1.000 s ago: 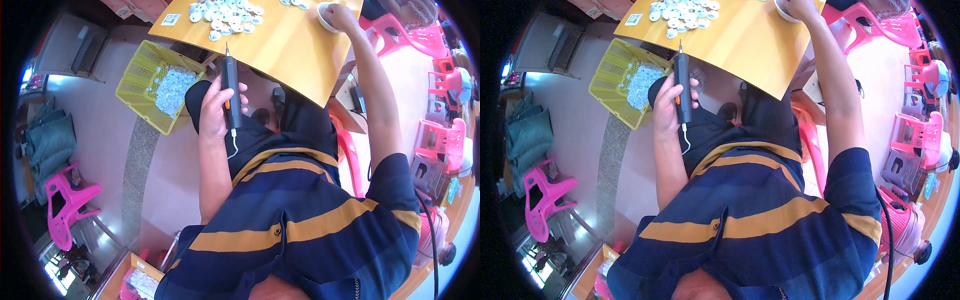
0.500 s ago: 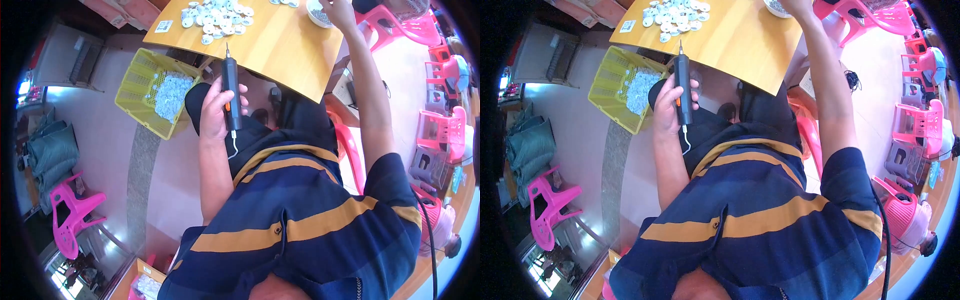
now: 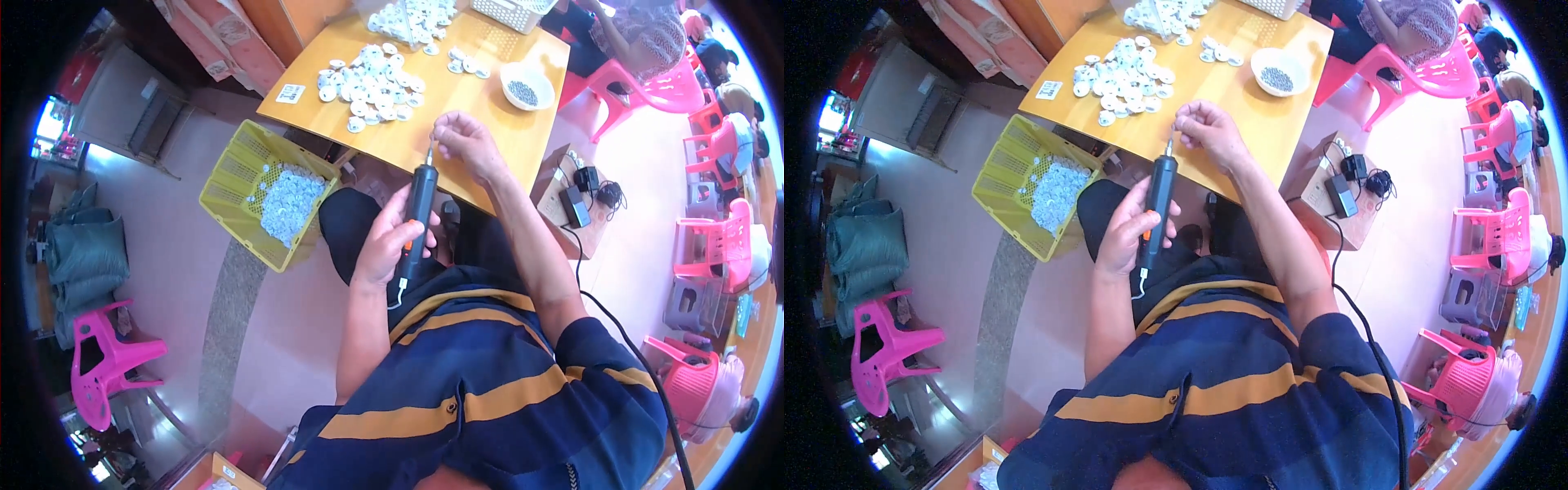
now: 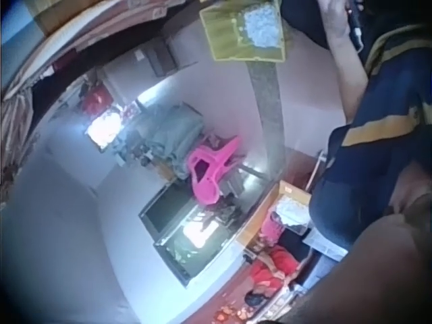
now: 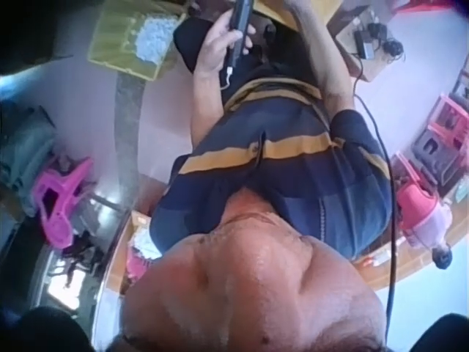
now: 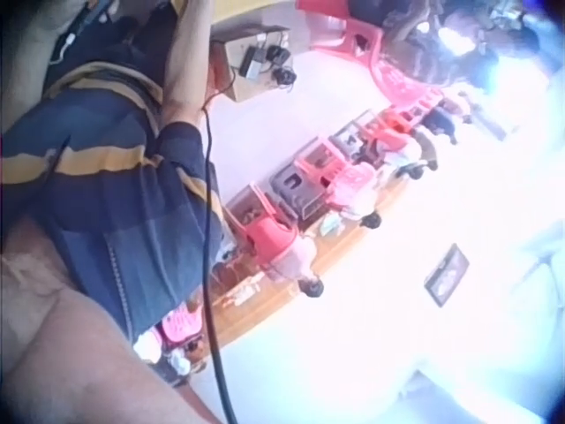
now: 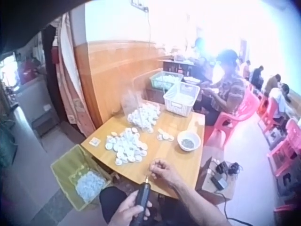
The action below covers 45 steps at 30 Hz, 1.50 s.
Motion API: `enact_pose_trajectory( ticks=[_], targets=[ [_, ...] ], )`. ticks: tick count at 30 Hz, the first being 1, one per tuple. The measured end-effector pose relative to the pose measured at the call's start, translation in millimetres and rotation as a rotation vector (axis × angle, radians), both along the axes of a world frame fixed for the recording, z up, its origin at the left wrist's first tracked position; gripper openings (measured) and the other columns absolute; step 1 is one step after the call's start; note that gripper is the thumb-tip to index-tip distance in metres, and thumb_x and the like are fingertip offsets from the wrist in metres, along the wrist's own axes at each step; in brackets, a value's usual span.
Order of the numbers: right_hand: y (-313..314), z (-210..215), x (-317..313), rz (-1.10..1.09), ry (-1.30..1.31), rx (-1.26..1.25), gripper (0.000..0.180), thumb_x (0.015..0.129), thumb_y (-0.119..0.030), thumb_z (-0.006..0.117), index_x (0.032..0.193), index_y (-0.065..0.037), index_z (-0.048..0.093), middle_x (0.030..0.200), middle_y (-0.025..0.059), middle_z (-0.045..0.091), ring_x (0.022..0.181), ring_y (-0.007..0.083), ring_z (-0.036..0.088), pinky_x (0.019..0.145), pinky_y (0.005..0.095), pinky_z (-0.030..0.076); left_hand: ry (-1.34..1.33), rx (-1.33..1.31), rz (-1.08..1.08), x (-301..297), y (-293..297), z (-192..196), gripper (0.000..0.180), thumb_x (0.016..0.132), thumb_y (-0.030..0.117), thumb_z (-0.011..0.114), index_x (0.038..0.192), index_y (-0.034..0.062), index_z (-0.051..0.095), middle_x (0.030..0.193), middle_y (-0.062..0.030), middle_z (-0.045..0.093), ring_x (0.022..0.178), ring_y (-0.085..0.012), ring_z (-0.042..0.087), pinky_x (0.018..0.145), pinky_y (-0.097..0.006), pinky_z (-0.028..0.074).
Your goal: Assembling small plastic components using an electric screwdriver.
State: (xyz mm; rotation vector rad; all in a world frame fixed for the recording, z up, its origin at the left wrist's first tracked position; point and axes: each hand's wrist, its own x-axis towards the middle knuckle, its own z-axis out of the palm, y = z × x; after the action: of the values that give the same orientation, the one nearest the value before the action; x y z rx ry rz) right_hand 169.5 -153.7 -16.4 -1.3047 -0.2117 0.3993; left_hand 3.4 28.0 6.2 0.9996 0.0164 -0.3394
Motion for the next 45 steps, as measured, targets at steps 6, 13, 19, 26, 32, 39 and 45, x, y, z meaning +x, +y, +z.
enact_pose_trajectory(
  ticks=[6, 13, 19, 26, 32, 39, 45],
  targets=[
    [-2, 4, -3, 0.015, 0.104, 0.121, 0.007, 0.097, -0.008, 0.066, 0.103, -0.008, 0.063, 0.089, 0.0013, 0.066, 0.072, 0.0085, 0.059, 0.068, 0.022, 0.051, 0.032, 0.024, 0.0, 0, -2, 5, 0.068, 0.092, 0.015, 0.057, 0.154, 0.0043, 0.031, 0.107, -0.0121, 0.064, 0.081, -0.0166, 0.066, 0.066, -0.028, 0.057],
    [-5, 6, -2, 0.065, 0.102, 0.123, 0.008, 0.096, -0.008, 0.067, 0.103, -0.007, 0.063, 0.09, 0.0024, 0.067, 0.074, 0.0088, 0.062, 0.068, 0.0227, 0.052, 0.035, 0.054, -0.028, -2, -1, 5, 0.066, 0.093, 0.014, 0.056, 0.154, 0.0053, 0.032, 0.107, -0.0117, 0.063, 0.081, -0.0158, 0.066, 0.066, -0.028, 0.057],
    [-5, 8, 1, 0.101, 0.078, 0.103, 0.008, 0.096, -0.01, 0.068, 0.102, -0.007, 0.063, 0.09, 0.0023, 0.067, 0.075, 0.0088, 0.063, 0.068, 0.0228, 0.054, 0.056, -0.031, -0.021, -1, 0, 6, 0.062, 0.095, 0.012, 0.055, 0.153, 0.0058, 0.034, 0.106, -0.0091, 0.064, 0.078, -0.0133, 0.065, 0.066, -0.027, 0.056],
    [4, 8, 4, 0.093, 0.049, -0.08, 0.007, 0.093, -0.005, 0.068, 0.098, -0.006, 0.064, 0.079, 0.0006, 0.065, 0.068, 0.0082, 0.063, 0.062, 0.0212, 0.052, 0.064, 0.23, 0.075, -3, -12, -4, 0.065, 0.093, 0.006, 0.054, 0.154, 0.0065, 0.032, 0.103, -0.0085, 0.062, 0.076, -0.0129, 0.063, 0.065, -0.026, 0.054],
    [4, 12, 10, 0.082, 0.078, -0.317, 0.008, 0.091, -0.006, 0.068, 0.097, -0.005, 0.064, 0.077, 0.0005, 0.065, 0.065, 0.0089, 0.063, 0.059, 0.0221, 0.051, -0.024, 0.486, 0.135, -3, -19, -14, 0.062, 0.093, 0.005, 0.055, 0.152, 0.0053, 0.037, 0.097, -0.0062, 0.06, 0.073, -0.0119, 0.061, 0.066, -0.027, 0.052],
    [5, 12, 11, 0.146, 0.11, -0.2, 0.016, 0.094, -0.01, 0.068, 0.107, -0.004, 0.062, 0.086, 0.0028, 0.067, 0.071, 0.01, 0.065, 0.064, 0.022, 0.053, -0.024, 0.449, 0.168, -1, -12, -9, 0.063, 0.093, 0.006, 0.054, 0.153, 0.0062, 0.036, 0.099, -0.0061, 0.061, 0.073, -0.0101, 0.061, 0.064, -0.024, 0.051],
    [-5, -14, 75, -0.246, -0.401, -0.604, 0.027, 0.093, -0.015, 0.067, 0.118, -0.004, 0.064, 0.099, 0.0101, 0.072, 0.084, 0.0201, 0.07, 0.075, 0.0336, 0.057, -0.004, 0.375, 0.219, 3, -10, -4, 0.064, 0.091, 0.006, 0.055, 0.152, 0.0088, 0.037, 0.099, -0.0054, 0.061, 0.072, -0.0095, 0.061, 0.061, -0.024, 0.052]
  ],
)
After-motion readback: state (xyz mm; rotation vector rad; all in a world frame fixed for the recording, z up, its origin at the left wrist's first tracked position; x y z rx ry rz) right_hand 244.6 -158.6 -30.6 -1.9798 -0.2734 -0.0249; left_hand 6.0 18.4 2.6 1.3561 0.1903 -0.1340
